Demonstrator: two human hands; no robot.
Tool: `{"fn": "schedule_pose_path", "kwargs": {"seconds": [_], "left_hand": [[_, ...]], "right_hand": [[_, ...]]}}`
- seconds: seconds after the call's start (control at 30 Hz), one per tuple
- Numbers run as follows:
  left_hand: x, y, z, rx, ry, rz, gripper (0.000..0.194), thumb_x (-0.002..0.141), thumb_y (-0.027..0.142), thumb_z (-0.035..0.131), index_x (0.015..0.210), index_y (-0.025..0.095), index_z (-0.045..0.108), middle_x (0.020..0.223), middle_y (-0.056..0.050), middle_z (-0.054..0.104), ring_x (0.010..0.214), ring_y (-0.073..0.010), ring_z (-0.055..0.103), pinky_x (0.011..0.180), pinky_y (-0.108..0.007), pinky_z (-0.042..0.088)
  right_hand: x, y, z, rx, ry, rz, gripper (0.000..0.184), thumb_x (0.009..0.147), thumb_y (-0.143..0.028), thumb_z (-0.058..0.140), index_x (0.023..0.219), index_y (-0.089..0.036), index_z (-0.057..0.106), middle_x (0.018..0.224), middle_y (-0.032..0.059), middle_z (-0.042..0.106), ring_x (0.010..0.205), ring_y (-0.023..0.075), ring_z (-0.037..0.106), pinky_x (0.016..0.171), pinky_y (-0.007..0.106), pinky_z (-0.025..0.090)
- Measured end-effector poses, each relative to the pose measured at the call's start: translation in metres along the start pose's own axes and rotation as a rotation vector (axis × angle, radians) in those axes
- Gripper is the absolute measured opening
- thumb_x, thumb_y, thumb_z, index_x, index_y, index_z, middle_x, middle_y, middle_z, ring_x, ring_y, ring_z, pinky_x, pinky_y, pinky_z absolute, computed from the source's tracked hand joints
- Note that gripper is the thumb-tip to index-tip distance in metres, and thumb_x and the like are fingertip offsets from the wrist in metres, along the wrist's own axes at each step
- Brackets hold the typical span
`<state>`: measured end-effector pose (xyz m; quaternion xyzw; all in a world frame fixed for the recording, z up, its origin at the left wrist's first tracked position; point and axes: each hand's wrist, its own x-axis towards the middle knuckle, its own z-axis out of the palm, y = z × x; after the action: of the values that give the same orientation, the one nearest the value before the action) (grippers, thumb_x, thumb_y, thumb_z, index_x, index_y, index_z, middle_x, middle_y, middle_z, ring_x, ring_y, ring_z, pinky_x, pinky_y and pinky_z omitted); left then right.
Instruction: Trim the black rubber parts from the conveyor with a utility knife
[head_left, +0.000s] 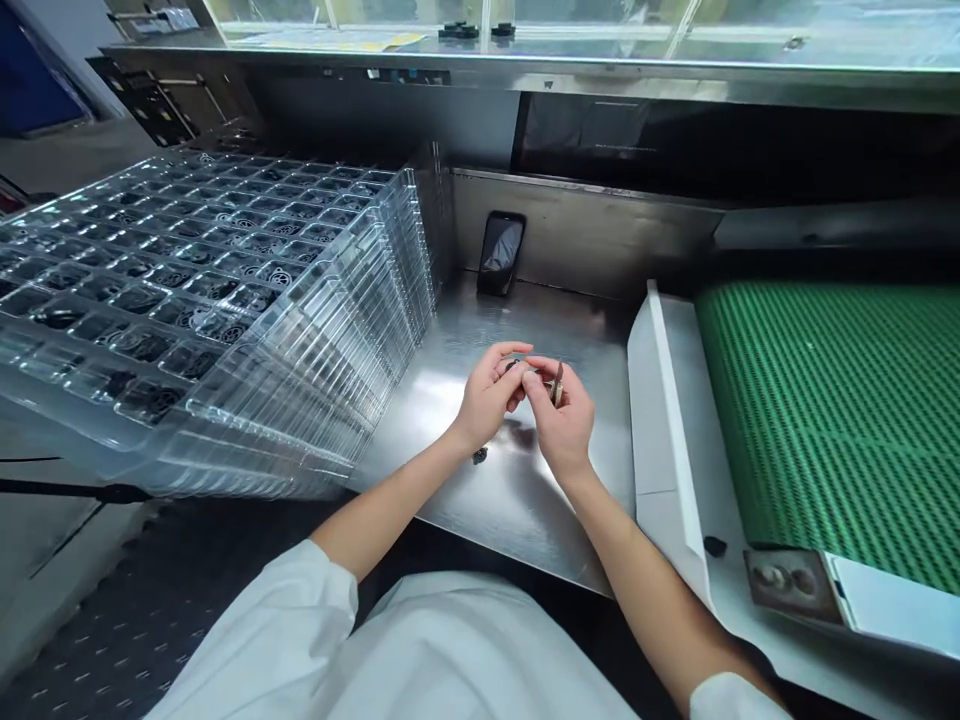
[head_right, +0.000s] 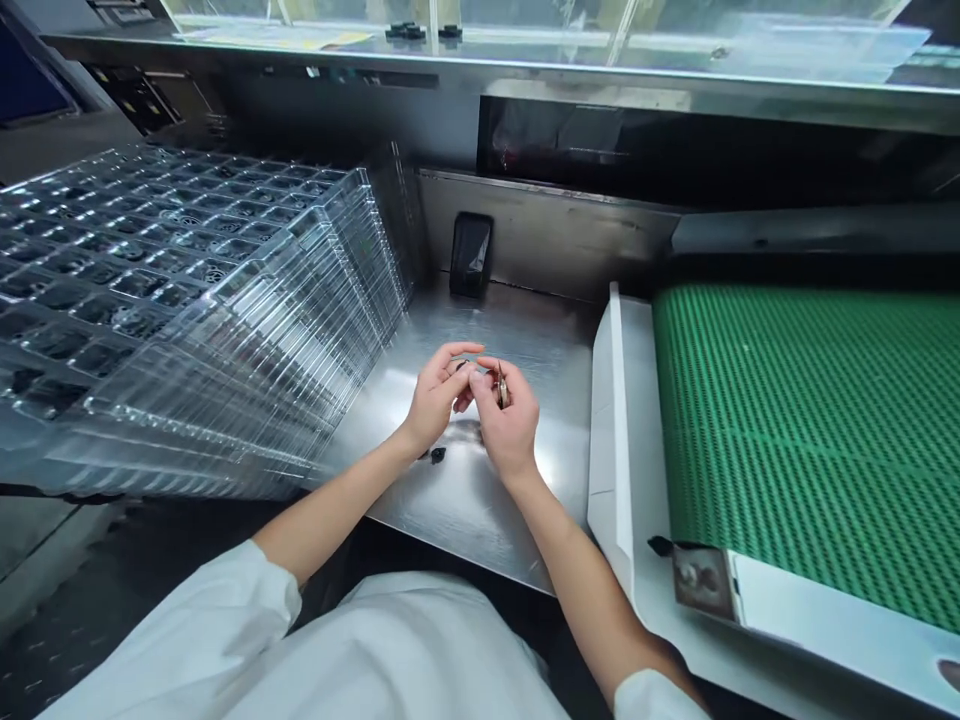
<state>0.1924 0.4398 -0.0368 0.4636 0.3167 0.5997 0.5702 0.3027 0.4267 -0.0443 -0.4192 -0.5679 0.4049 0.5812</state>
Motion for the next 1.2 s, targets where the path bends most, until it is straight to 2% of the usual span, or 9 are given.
{"fn": "schedule_pose_path", "kwargs": {"seconds": [0.17, 0.27, 0.37, 0.5, 0.7, 0.83, 1.0, 1.1, 1.2], "left_hand": [[0.007, -0.015, -0.007, -0.034, -0.040, -0.088, 0.059, 0.089, 0.049, 0.069, 0.128, 0.010, 0.051, 0.064, 0.005, 0.053, 0.046, -0.0094, 0.047, 0.045, -0.022, 0.038], [0.007, -0.018, -0.014, -0.051, -0.072, -0.132, 0.061, 0.090, 0.050, 0.068, 0.133, 0.011, 0.048, 0.070, 0.002, 0.059, 0.052, -0.0125, 0.058, 0.049, -0.023, 0.046], [0.006, -0.018, -0.020, -0.056, -0.088, -0.176, 0.048, 0.090, 0.044, 0.066, 0.123, 0.011, 0.054, 0.077, -0.001, 0.063, 0.057, -0.0131, 0.062, 0.051, -0.024, 0.048], [0.005, -0.019, -0.024, -0.093, -0.048, -0.264, 0.027, 0.088, 0.032, 0.063, 0.102, 0.009, 0.063, 0.080, -0.003, 0.060, 0.056, -0.0101, 0.057, 0.048, -0.022, 0.042], [0.004, -0.027, -0.021, -0.172, -0.079, -0.382, 0.029, 0.087, 0.033, 0.066, 0.103, 0.009, 0.066, 0.081, -0.002, 0.056, 0.053, -0.0070, 0.050, 0.045, -0.021, 0.032], [-0.001, -0.026, -0.017, -0.151, -0.145, -0.305, 0.037, 0.089, 0.033, 0.069, 0.120, 0.013, 0.066, 0.081, -0.001, 0.053, 0.055, -0.0064, 0.044, 0.047, -0.021, 0.028], [-0.005, -0.026, -0.016, -0.012, -0.204, -0.181, 0.048, 0.093, 0.045, 0.070, 0.132, 0.016, 0.068, 0.075, 0.000, 0.044, 0.058, -0.0070, 0.037, 0.052, -0.023, 0.027], [-0.004, -0.028, -0.016, -0.007, -0.198, -0.175, 0.052, 0.094, 0.049, 0.069, 0.133, 0.015, 0.069, 0.070, 0.001, 0.042, 0.059, -0.0076, 0.034, 0.053, -0.022, 0.026], [-0.002, -0.027, -0.015, -0.025, -0.172, -0.160, 0.049, 0.092, 0.049, 0.071, 0.126, 0.013, 0.071, 0.071, 0.001, 0.047, 0.059, -0.0067, 0.037, 0.052, -0.021, 0.028]], "right_hand": [[0.002, 0.019, -0.020, -0.318, 0.043, -0.220, 0.026, 0.096, -0.038, 0.069, 0.108, -0.015, 0.074, 0.092, 0.0021, 0.064, 0.074, 0.0055, 0.056, 0.065, 0.018, 0.044], [-0.001, 0.025, -0.023, -0.314, 0.100, -0.279, 0.021, 0.095, -0.034, 0.071, 0.103, -0.015, 0.074, 0.092, 0.0017, 0.065, 0.077, 0.0053, 0.056, 0.068, 0.018, 0.043], [-0.003, 0.029, -0.022, -0.202, 0.184, -0.196, 0.021, 0.093, -0.035, 0.074, 0.100, -0.015, 0.074, 0.093, 0.0016, 0.066, 0.073, 0.0044, 0.054, 0.065, 0.017, 0.042], [-0.003, 0.032, -0.020, -0.065, 0.238, -0.055, 0.030, 0.091, -0.042, 0.075, 0.099, -0.013, 0.074, 0.088, 0.0047, 0.067, 0.074, 0.0078, 0.059, 0.066, 0.019, 0.046], [-0.002, 0.034, -0.022, 0.044, 0.250, 0.063, 0.042, 0.087, -0.049, 0.075, 0.099, -0.009, 0.067, 0.072, 0.0016, 0.058, 0.056, 0.0055, 0.045, 0.051, 0.018, 0.034], [-0.004, 0.031, -0.021, 0.059, 0.233, 0.076, 0.039, 0.088, -0.047, 0.074, 0.098, -0.010, 0.065, 0.072, 0.0004, 0.057, 0.055, 0.0049, 0.045, 0.050, 0.018, 0.035], [-0.005, 0.030, -0.021, 0.040, 0.266, 0.020, 0.034, 0.088, -0.043, 0.076, 0.095, -0.011, 0.068, 0.091, 0.0051, 0.064, 0.079, 0.0095, 0.060, 0.071, 0.021, 0.050], [-0.004, 0.032, -0.023, 0.011, 0.254, 0.019, 0.034, 0.088, -0.044, 0.076, 0.091, -0.011, 0.069, 0.089, 0.0051, 0.064, 0.082, 0.0107, 0.060, 0.075, 0.023, 0.051], [-0.005, 0.031, -0.024, -0.047, 0.214, 0.039, 0.038, 0.088, -0.048, 0.074, 0.090, -0.011, 0.069, 0.085, 0.0049, 0.063, 0.077, 0.0104, 0.059, 0.073, 0.022, 0.049]]}}
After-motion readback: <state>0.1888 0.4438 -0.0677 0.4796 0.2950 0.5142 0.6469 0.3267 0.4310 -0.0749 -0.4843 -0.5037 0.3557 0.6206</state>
